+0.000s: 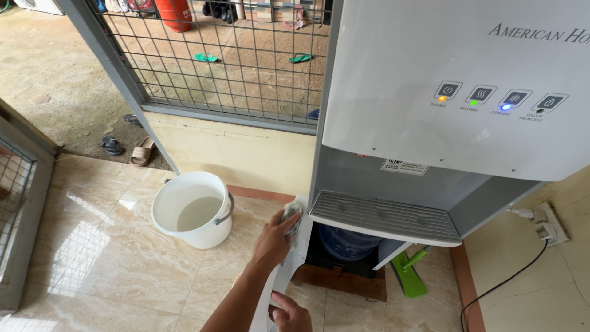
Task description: The person removes the drip tray from a water dispenser, wipes the dispenser's front and top surfaces with a cloth, and then reinserts the tray. The person repeatedly dips the cloth into a bucket of water and wrings it out during the cleaning process.
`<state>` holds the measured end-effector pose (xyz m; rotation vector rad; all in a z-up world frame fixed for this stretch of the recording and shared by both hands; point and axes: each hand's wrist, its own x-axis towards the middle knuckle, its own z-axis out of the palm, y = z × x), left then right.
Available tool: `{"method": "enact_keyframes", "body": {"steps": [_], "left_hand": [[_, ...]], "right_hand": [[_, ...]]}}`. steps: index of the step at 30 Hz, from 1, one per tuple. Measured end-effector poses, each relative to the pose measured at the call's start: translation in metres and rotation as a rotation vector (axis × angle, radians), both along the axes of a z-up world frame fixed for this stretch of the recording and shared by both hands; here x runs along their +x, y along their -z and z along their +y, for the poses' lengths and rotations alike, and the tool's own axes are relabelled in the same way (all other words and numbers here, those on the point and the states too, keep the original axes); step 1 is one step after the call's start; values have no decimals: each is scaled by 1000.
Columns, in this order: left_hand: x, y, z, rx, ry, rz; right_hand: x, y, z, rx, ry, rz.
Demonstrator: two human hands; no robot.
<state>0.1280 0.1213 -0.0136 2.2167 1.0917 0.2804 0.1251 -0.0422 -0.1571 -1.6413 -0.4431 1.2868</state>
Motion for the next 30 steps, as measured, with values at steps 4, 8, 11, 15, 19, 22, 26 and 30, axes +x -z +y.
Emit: {"method": "enact_keyframes", "body": {"steps": [4, 8, 11, 15, 19, 22, 26, 30], "left_hand": [[-63, -23, -36, -59, -33, 95], [-118, -19, -72, -80, -47, 274], [-153, 16, -93, 153, -13, 353], [-192, 101, -117, 783, -35, 100], [-216, 171, -122, 687, 0, 310], [-231, 162, -98, 475, -40, 498], [-194, 88, -99, 391, -378, 63], [-99, -4, -92, -242, -596, -368]], "right_hand": [[-8, 28, 3, 91, -56, 110], [-24, 35, -1, 82, -192, -51], [-42, 26, -7, 35, -264, -141], [-52, 8, -17, 160, -396, -373], [-36, 1, -22, 74, -325, -153], [-23, 3, -24, 125, -390, -275], [-7, 2, -29, 63, -424, -272], [18, -25, -39, -62, -379, -244]]}}
